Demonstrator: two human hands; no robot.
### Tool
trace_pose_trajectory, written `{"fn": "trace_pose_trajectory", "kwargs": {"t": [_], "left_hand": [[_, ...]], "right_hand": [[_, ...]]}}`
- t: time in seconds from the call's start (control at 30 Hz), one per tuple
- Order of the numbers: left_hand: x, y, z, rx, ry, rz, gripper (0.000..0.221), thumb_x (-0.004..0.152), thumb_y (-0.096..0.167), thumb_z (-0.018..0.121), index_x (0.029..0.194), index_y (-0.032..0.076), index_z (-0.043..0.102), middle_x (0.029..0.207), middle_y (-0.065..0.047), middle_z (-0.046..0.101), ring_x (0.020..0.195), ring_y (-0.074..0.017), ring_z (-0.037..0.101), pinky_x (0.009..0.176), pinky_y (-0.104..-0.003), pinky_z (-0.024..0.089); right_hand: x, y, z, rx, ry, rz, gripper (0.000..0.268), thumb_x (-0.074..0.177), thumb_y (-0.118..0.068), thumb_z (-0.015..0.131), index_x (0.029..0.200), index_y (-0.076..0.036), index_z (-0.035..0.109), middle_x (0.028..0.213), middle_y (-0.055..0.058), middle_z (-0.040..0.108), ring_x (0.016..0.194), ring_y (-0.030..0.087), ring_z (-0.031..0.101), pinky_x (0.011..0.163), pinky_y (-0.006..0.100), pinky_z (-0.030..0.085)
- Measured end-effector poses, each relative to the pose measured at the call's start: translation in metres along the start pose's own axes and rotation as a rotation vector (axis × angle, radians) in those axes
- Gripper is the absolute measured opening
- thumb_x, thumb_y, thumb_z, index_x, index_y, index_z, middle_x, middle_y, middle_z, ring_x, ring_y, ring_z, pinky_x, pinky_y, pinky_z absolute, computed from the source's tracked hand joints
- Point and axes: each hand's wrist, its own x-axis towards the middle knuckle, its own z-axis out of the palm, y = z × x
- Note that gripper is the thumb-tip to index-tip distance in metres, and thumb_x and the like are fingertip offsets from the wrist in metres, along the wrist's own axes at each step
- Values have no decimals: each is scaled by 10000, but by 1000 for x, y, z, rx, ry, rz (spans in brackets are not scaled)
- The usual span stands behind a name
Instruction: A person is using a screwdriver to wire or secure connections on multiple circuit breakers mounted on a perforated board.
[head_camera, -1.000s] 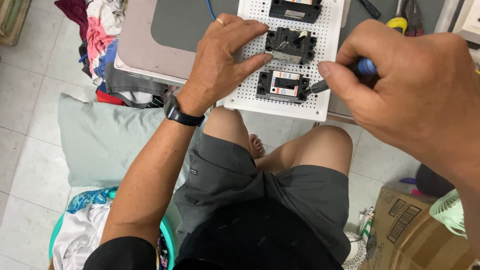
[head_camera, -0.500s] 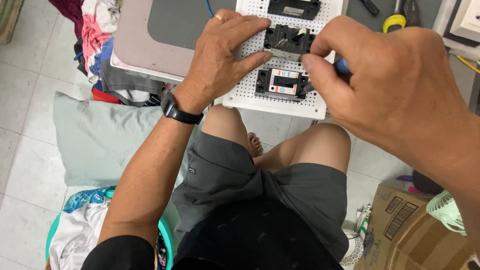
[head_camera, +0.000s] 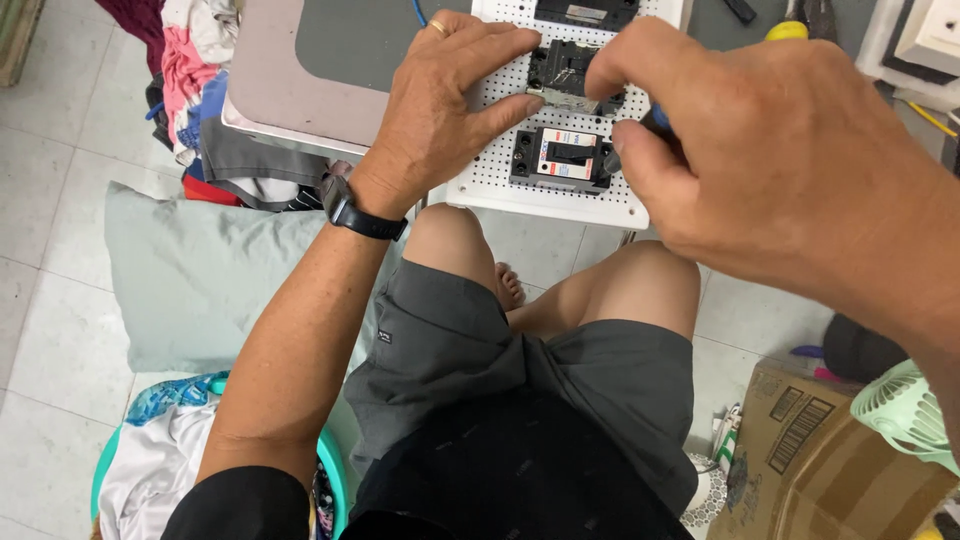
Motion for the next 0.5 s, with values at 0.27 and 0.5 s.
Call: {"fn": "trace_pose_trajectory", "kwargs": {"t": [0.27, 0.5], "left_hand": [[-2, -2, 2, -21, 18, 16, 411, 975, 252, 777, 1290, 72, 585, 1199, -101, 636, 1036, -280, 519, 939, -454, 425], [-1, -3, 2, -19, 31, 40, 394, 979, 272, 764, 1271, 65, 598, 1172, -105, 644, 985, -273, 501, 889, -429, 422]], "right_hand": [[-12, 8, 15, 6, 156, -72, 70, 1070, -131, 709, 1122, -110, 668, 524, 15, 475, 460, 244, 479, 510, 397, 390], [-8, 6, 1, 78, 25, -25, 377, 863, -42, 568, 1237, -81, 580, 641, 57, 554, 478, 243, 489, 455, 414, 381]]}}
